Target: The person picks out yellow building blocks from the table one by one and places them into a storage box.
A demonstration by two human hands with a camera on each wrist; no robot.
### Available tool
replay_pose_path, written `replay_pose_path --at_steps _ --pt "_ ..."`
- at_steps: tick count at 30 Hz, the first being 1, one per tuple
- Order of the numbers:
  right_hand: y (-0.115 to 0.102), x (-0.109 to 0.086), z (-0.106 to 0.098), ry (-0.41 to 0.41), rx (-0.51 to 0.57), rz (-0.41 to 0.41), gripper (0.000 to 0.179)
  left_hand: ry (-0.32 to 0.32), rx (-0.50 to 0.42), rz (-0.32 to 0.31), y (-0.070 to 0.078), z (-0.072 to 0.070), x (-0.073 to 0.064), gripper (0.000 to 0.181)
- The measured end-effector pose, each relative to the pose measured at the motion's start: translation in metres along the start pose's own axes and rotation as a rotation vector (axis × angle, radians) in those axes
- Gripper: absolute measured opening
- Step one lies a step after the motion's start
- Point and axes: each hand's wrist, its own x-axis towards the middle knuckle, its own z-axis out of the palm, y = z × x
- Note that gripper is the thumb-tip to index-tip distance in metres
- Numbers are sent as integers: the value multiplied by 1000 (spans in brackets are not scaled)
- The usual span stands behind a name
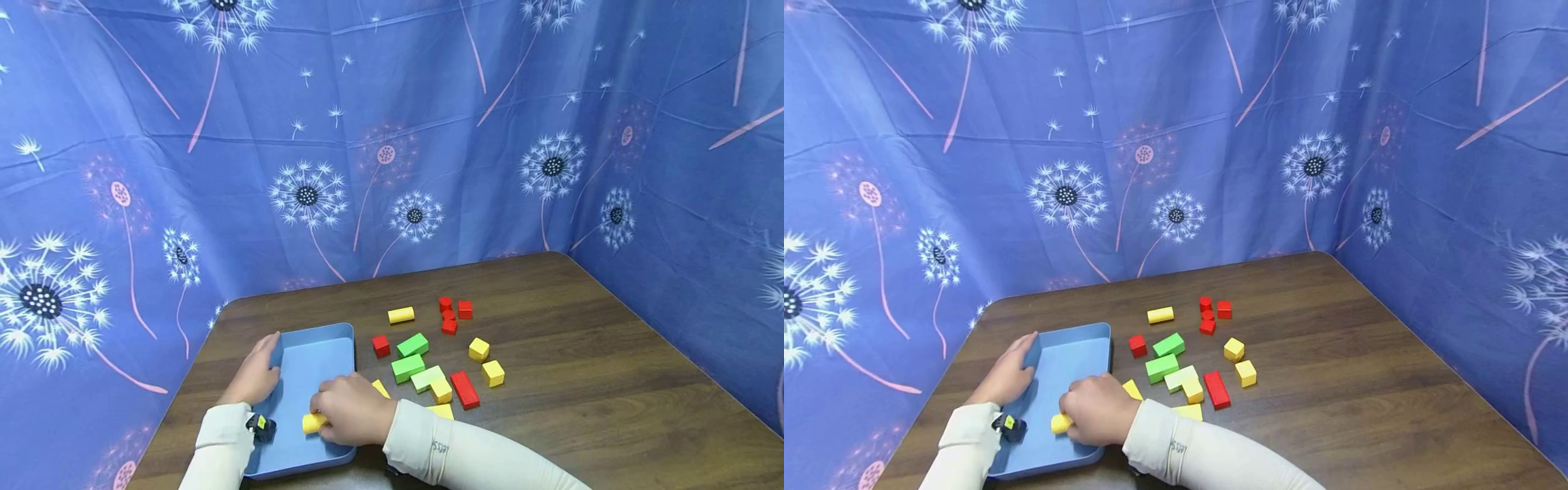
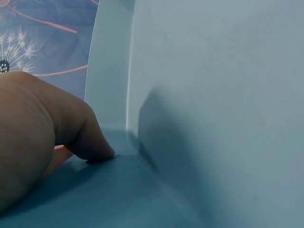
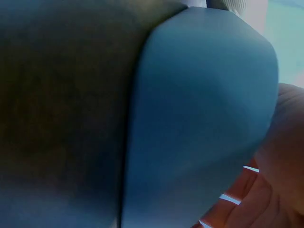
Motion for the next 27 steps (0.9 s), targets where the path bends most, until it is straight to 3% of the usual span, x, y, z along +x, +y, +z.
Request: replay_pose_path --at_steps 5,13,27 --pt "-1 -1 1 -18 6 7 22 6 -5 6 -2 1 2 74" --pt "0 -1 0 -34 2 19 23 -14 -21 -36 -3 2 3 74" --pt "-3 -3 5 -5 -56 21 20 -3 -9 -45 -4 6 2 75"
